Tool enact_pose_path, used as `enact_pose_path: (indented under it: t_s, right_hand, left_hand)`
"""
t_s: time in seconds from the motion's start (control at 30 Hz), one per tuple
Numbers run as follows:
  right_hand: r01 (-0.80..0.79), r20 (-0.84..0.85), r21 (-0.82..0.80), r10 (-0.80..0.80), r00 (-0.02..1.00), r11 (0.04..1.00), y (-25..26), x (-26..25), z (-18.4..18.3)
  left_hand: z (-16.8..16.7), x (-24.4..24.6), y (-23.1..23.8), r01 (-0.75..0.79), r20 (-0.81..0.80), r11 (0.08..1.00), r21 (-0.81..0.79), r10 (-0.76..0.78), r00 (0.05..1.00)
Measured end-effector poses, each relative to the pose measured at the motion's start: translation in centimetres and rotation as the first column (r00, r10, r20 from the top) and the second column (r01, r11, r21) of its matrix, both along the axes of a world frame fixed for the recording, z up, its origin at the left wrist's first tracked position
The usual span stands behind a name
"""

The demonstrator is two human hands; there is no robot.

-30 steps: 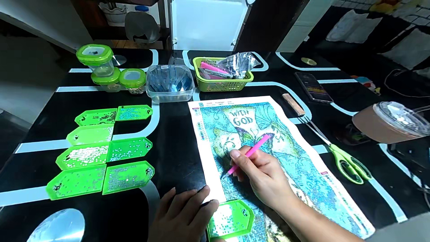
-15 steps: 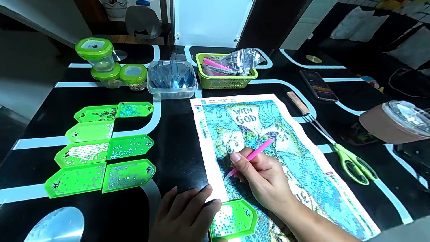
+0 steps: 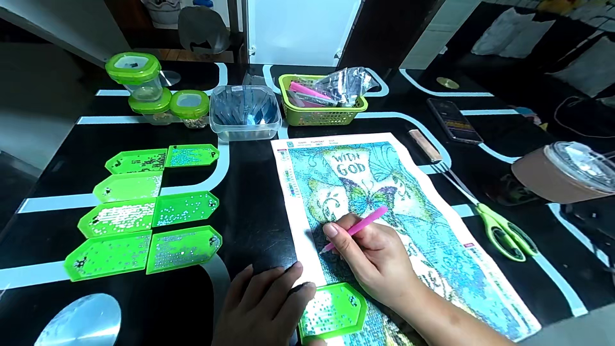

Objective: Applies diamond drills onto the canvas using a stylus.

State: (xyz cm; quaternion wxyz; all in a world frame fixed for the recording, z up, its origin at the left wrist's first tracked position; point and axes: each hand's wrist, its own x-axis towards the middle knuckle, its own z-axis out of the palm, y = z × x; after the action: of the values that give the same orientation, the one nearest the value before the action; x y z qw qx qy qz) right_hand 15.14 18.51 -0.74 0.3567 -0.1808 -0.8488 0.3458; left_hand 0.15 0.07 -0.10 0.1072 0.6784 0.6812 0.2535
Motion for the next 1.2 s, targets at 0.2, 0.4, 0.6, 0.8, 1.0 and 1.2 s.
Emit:
enact_pose_path:
  t_s: [0.2,0.4,0.6,0.8,1.0,1.2]
  right_hand:
    - [-0.03,-0.018,-0.266,0.026,0.999,0.963,-0.4,1.7,1.7]
    - [-0.119,-0.138,-0.258,0.085,0.987,0.959,-3.0,4.4,0.0]
    - [-0.137,-0.14,-0.176,0.113,0.984,0.975,-3.8,4.3,-0.7]
    - [-0.167,-0.124,-0.133,0.15,0.981,0.977,-4.1,3.7,-0.6]
    - [-0.177,-0.099,-0.111,0.167,0.981,0.978,-4.2,3.5,-0.7]
    - [-0.183,-0.108,-0.114,0.171,0.979,0.977,-4.1,3.5,-0.7]
  left_hand:
    - [-0.1,0.0,0.0,-0.006,-0.005,1.0,0.01,0.006,1.0]
    - [-0.1,0.0,0.0,-0.002,-0.003,1.0,0.004,0.002,1.0]
    - [-0.1,0.0,-0.1,-0.002,-0.001,1.0,-0.007,0.002,1.0]
    - [-0.1,0.1,-0.1,-0.01,0.001,1.0,0.004,0.01,1.0]
    - [-0.2,0.1,-0.1,-0.01,0.002,1.0,0.015,0.01,1.0]
    - [-0.3,0.1,-0.1,-0.013,-0.003,1.0,0.014,0.013,1.0]
